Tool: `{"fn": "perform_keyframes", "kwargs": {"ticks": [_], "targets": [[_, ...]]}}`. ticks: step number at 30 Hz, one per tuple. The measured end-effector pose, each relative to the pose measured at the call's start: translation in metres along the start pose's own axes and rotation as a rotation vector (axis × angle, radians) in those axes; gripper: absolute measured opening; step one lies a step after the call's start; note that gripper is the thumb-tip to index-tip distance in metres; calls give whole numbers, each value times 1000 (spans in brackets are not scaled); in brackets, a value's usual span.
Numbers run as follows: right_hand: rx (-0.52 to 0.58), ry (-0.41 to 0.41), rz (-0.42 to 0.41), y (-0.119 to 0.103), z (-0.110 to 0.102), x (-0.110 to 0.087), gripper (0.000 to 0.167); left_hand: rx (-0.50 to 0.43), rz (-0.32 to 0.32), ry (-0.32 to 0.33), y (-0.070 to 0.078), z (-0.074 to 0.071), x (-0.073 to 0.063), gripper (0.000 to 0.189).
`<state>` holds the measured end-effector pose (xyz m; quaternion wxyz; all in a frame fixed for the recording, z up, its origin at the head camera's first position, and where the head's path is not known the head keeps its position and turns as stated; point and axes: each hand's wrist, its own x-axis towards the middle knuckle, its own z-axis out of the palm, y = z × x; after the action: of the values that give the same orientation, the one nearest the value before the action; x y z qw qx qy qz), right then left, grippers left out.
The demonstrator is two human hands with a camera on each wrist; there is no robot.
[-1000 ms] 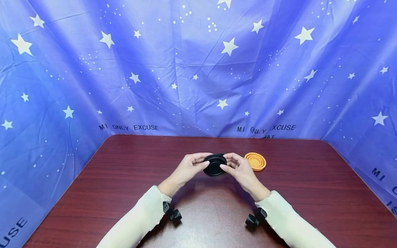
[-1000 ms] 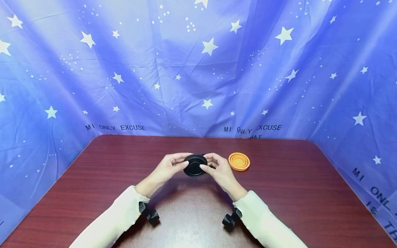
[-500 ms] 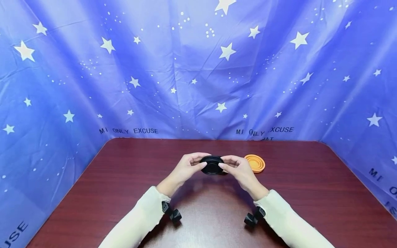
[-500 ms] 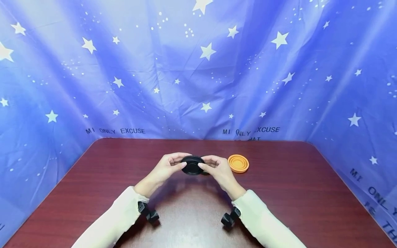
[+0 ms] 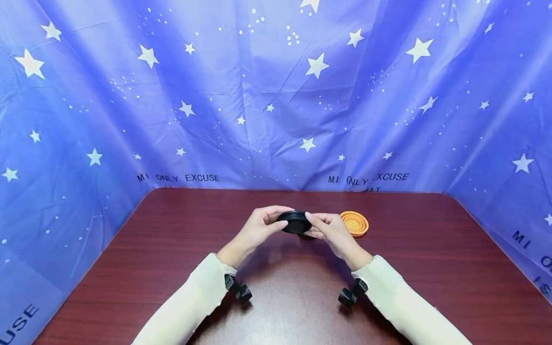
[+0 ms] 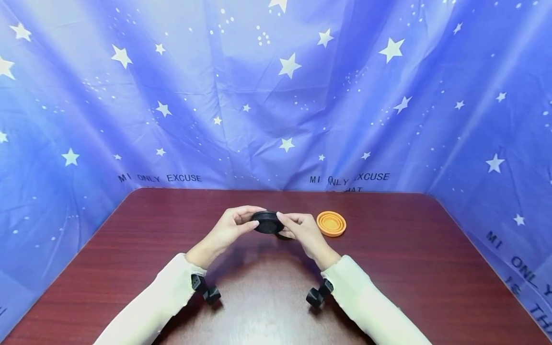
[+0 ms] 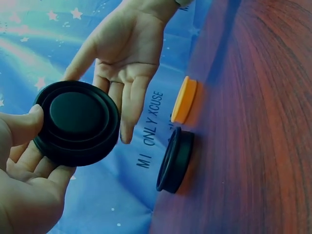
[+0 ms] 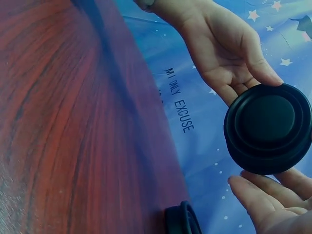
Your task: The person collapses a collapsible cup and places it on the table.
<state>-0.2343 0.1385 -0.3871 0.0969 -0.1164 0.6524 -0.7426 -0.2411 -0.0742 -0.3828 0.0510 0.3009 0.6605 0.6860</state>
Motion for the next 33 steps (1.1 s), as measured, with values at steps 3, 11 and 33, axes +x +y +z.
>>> {"fn": "perform_keyframes", "kwargs": {"ticks": [3,11,33], "targets": [[-3,-15,16,-5,1,0,44,-2,17,8,1,0,2,31],[62,-41,25,-5,-1,0,40,-2,39,6,2,0,2,33],[-188,32,-385,2,4,-8,49,70,-130,-44,11,-1,2,69]]}}
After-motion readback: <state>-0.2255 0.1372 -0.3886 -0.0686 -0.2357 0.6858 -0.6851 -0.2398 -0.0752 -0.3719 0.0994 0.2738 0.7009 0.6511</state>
